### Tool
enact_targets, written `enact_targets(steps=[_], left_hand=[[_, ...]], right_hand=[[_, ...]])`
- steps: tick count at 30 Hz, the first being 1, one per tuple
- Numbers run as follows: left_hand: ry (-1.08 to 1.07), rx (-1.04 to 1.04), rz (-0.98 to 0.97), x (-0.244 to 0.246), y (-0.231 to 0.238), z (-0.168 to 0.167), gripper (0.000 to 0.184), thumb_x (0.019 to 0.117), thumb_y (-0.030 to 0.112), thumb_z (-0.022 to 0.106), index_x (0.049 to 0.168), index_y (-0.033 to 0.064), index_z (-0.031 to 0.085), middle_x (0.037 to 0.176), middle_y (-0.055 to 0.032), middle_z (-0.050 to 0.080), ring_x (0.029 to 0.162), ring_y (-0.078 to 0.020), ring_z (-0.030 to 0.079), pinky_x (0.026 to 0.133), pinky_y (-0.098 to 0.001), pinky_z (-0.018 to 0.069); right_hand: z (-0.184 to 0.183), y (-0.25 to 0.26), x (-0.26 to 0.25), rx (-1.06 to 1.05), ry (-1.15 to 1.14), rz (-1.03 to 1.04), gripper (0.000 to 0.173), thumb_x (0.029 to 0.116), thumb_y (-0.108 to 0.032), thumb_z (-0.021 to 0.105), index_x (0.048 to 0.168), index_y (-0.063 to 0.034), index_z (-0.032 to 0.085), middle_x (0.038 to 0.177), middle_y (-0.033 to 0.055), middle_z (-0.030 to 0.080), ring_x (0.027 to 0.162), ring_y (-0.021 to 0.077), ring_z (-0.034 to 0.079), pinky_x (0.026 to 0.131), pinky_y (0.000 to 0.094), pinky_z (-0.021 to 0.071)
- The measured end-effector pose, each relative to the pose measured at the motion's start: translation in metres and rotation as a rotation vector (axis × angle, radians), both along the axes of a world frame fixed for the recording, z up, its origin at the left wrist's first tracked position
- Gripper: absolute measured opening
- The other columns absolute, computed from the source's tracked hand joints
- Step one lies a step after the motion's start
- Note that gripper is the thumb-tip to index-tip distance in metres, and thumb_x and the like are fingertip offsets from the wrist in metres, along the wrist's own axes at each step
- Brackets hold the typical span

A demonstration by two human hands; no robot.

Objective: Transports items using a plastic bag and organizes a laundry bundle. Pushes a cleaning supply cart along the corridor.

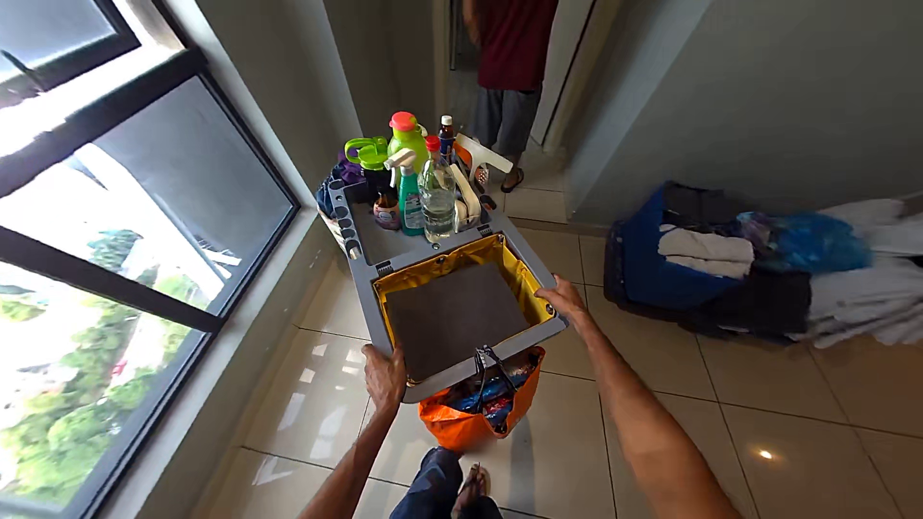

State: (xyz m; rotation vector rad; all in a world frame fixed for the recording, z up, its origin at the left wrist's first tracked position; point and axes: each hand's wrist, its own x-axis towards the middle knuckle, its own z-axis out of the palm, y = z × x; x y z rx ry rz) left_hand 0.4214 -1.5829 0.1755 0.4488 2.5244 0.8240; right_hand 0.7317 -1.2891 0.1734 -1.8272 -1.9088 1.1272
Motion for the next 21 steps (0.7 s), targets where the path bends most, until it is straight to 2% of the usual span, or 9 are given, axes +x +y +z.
enact_targets(steps=[4,10,15,17,21], left_hand=[[-0.046,0.032,-0.067,-0.001,-0.038,0.007,0.069,0.0918,0.042,0.071,0.143,0.0033,0.045,0.107,-0.0217,0.071,0.101,-0.0392,0.07,0.084,-0.062,0.0555],[-0.165,0.1,-0.229,-0.026,-0.098,0.008,0.073,0.0879,0.037,0.078,0.143,0.0025,0.044,0.101,-0.0216,0.071,0.093,-0.0392,0.071,0.079,-0.0616,0.0566],[-0.246,0.116,-0.413,-0.064,-0.144,0.0,0.082,0.0838,0.035,0.082,0.145,-0.0011,0.04,0.101,-0.0241,0.071,0.091,-0.0413,0.071,0.079,-0.0622,0.0572],[-0.288,0.087,-0.463,-0.081,-0.152,0.005,0.083,0.0825,0.034,0.083,0.145,-0.0003,0.04,0.103,-0.0243,0.071,0.091,-0.0418,0.072,0.079,-0.0627,0.0571],[-0.291,0.037,-0.602,-0.121,-0.164,0.007,0.081,0.0826,0.036,0.082,0.144,0.002,0.042,0.102,-0.0221,0.072,0.09,-0.04,0.073,0.079,-0.0613,0.0577]], right_hand=[[0.008,-0.066,0.021,-0.01,-0.024,-0.103,0.064,0.0815,-0.028,0.079,0.139,-0.0062,0.059,0.12,0.0223,0.069,0.112,0.0366,0.066,0.096,0.06,0.0516],[0.014,-0.185,0.037,-0.014,-0.026,-0.303,0.061,0.0826,-0.023,0.078,0.138,-0.0057,0.059,0.121,0.0231,0.068,0.114,0.0369,0.066,0.097,0.0613,0.0506],[0.02,-0.294,0.026,-0.034,-0.039,-0.522,0.055,0.0846,-0.018,0.079,0.135,-0.0039,0.062,0.12,0.0263,0.068,0.112,0.0403,0.065,0.095,0.0642,0.0507],[0.02,-0.333,0.018,-0.009,-0.027,-0.595,0.053,0.0843,-0.015,0.079,0.133,-0.0022,0.063,0.118,0.027,0.068,0.109,0.0407,0.066,0.093,0.064,0.0511],[0.014,-0.407,-0.006,-0.002,-0.037,-0.747,0.053,0.0821,-0.013,0.081,0.131,-0.0011,0.064,0.119,0.0283,0.067,0.112,0.0421,0.064,0.095,0.0656,0.049]])
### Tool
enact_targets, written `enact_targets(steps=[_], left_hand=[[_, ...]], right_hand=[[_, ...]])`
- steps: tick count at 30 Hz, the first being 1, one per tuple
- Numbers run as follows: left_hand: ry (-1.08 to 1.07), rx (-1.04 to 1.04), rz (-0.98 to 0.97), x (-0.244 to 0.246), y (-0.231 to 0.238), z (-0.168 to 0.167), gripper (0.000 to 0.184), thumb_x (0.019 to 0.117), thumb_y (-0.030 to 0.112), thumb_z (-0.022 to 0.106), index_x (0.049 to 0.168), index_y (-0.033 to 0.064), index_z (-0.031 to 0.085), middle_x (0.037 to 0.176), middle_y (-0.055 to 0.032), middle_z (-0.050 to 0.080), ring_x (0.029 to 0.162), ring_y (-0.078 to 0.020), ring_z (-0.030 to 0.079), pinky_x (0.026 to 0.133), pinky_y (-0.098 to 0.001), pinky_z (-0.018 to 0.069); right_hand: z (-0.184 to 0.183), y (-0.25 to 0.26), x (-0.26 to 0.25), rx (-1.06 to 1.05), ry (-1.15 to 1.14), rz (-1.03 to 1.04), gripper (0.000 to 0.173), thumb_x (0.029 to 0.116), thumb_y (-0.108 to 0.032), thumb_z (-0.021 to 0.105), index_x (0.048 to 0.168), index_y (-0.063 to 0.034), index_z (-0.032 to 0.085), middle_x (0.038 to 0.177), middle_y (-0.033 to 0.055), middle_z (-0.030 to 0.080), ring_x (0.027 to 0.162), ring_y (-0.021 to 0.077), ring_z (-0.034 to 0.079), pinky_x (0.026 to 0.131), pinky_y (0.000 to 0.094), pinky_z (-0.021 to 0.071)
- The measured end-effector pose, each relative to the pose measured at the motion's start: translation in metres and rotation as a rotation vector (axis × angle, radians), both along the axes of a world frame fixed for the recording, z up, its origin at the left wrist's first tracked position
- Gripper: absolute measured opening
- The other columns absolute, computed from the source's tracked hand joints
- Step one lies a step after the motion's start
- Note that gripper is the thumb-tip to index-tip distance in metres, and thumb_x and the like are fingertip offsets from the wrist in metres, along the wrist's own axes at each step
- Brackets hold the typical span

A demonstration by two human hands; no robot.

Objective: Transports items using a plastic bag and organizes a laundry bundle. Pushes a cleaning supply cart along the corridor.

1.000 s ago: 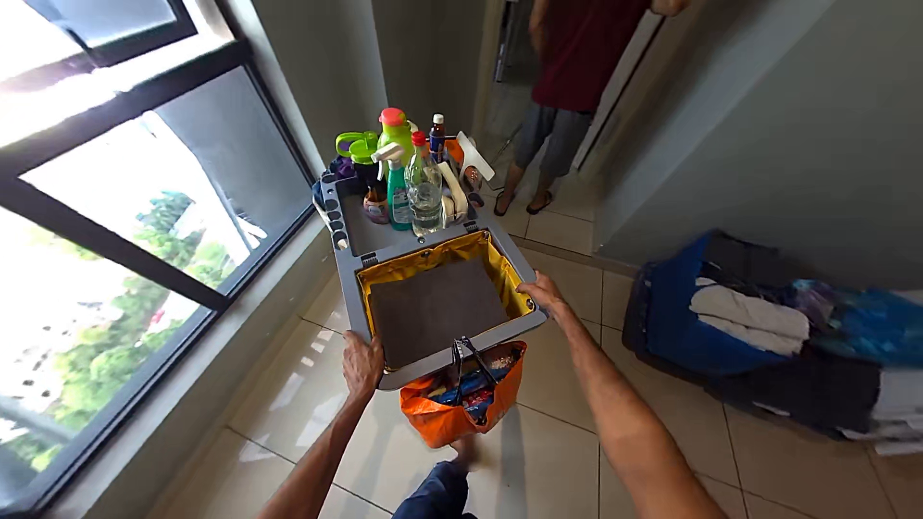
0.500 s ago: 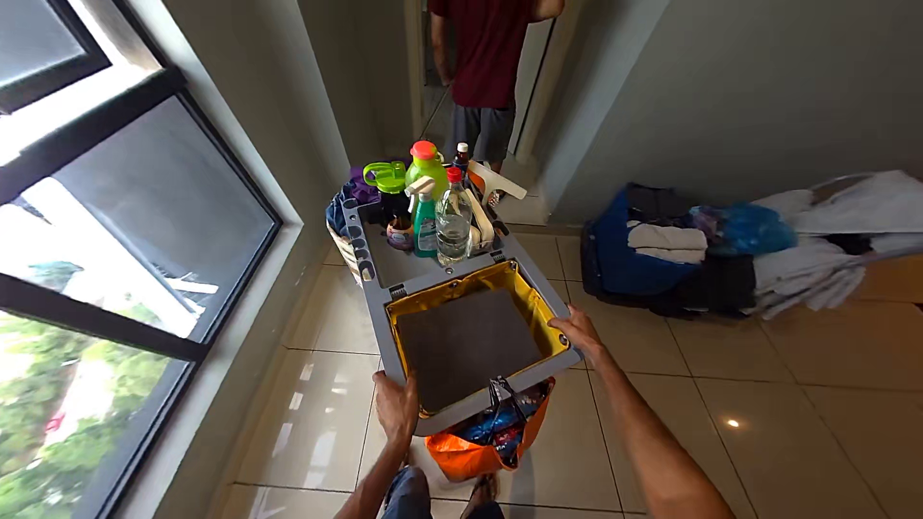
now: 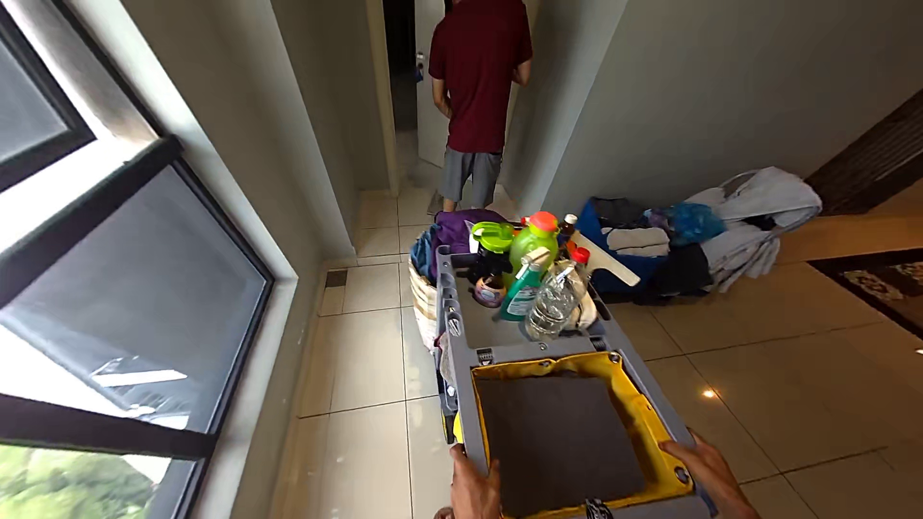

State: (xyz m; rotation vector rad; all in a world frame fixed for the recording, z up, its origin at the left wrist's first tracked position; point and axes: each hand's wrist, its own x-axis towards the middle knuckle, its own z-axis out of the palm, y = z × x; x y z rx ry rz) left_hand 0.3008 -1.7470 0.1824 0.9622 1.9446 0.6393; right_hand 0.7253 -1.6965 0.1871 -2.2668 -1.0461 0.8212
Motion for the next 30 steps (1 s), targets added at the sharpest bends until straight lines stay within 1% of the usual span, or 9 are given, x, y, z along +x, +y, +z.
enact_targets(steps=[5,9,13,18,20,22,25,28,30], left_hand=[[0.013,0.02,-0.182,-0.058,0.007,-0.01,0.08,0.0833,0.04,0.08,0.145,0.005,0.043,0.107,-0.0189,0.072,0.096,-0.0357,0.072,0.083,-0.0577,0.0584],[0.033,0.05,-0.358,-0.108,0.023,-0.012,0.077,0.0841,0.04,0.079,0.144,0.0059,0.044,0.105,-0.0177,0.072,0.096,-0.0347,0.072,0.083,-0.0572,0.0585],[0.093,0.079,-0.534,-0.148,0.056,-0.011,0.074,0.0853,0.04,0.079,0.142,0.0067,0.046,0.104,-0.0173,0.072,0.095,-0.0346,0.072,0.083,-0.0577,0.0582],[0.097,0.103,-0.69,-0.181,0.103,-0.008,0.074,0.0843,0.044,0.08,0.141,0.0077,0.049,0.102,-0.0175,0.072,0.094,-0.035,0.072,0.083,-0.059,0.0576],[0.091,0.098,-0.757,-0.19,0.125,-0.008,0.073,0.0841,0.044,0.08,0.14,0.0084,0.05,0.102,-0.017,0.072,0.095,-0.034,0.072,0.083,-0.0587,0.0574],[0.074,0.087,-0.817,-0.203,0.143,-0.011,0.071,0.0844,0.044,0.08,0.139,0.0092,0.051,0.101,-0.0159,0.072,0.093,-0.0326,0.072,0.083,-0.0586,0.0575],[0.074,0.079,-0.898,-0.214,0.175,-0.01,0.07,0.0841,0.045,0.08,0.138,0.0099,0.053,0.099,-0.015,0.073,0.092,-0.032,0.072,0.081,-0.0582,0.0577],[0.087,0.044,-0.982,-0.225,0.203,-0.012,0.07,0.0842,0.044,0.08,0.139,0.0123,0.052,0.102,-0.0139,0.073,0.093,-0.0308,0.072,0.082,-0.0577,0.0576],[0.089,0.029,-1.03,-0.229,0.22,-0.011,0.07,0.084,0.044,0.08,0.14,0.013,0.052,0.102,-0.0136,0.072,0.094,-0.0304,0.072,0.082,-0.057,0.0575]], right_hand=[[-0.013,-0.084,-0.049,0.036,0.004,-0.19,0.049,0.0821,-0.015,0.082,0.127,-0.0024,0.067,0.114,0.0279,0.068,0.107,0.0426,0.064,0.089,0.0665,0.049],[-0.008,-0.142,-0.116,0.036,0.029,-0.342,0.051,0.0857,-0.016,0.08,0.132,-0.0022,0.063,0.118,0.0288,0.066,0.11,0.0438,0.063,0.091,0.0671,0.0485],[-0.001,-0.179,-0.187,0.008,0.044,-0.493,0.052,0.0843,-0.02,0.08,0.13,-0.0025,0.063,0.113,0.0282,0.067,0.105,0.0437,0.064,0.087,0.0666,0.0496],[-0.003,-0.207,-0.262,-0.018,0.051,-0.65,0.053,0.088,-0.03,0.079,0.131,-0.0051,0.062,0.11,0.0262,0.069,0.103,0.0431,0.066,0.087,0.0658,0.0503],[-0.007,-0.215,-0.29,-0.007,0.042,-0.692,0.054,0.093,-0.042,0.073,0.132,-0.0059,0.062,0.108,0.0256,0.069,0.101,0.0433,0.066,0.085,0.0665,0.05],[-0.011,-0.222,-0.323,0.026,0.021,-0.731,0.057,0.0979,-0.053,0.062,0.128,-0.0053,0.063,0.102,0.0234,0.07,0.096,0.0404,0.068,0.083,0.0644,0.0513],[-0.011,-0.217,-0.363,0.102,0.05,-0.79,0.057,0.1006,-0.052,0.059,0.125,-0.0015,0.063,0.103,0.0215,0.07,0.098,0.0351,0.068,0.086,0.0602,0.0524],[-0.011,-0.212,-0.402,0.118,0.107,-0.86,0.054,0.0965,-0.05,0.063,0.122,-0.0032,0.066,0.103,0.0156,0.071,0.097,0.0254,0.069,0.088,0.0524,0.0547],[-0.007,-0.208,-0.425,0.133,0.121,-0.916,0.053,0.0946,-0.047,0.065,0.121,-0.0014,0.067,0.102,0.0149,0.072,0.096,0.0226,0.069,0.088,0.0494,0.0555]])
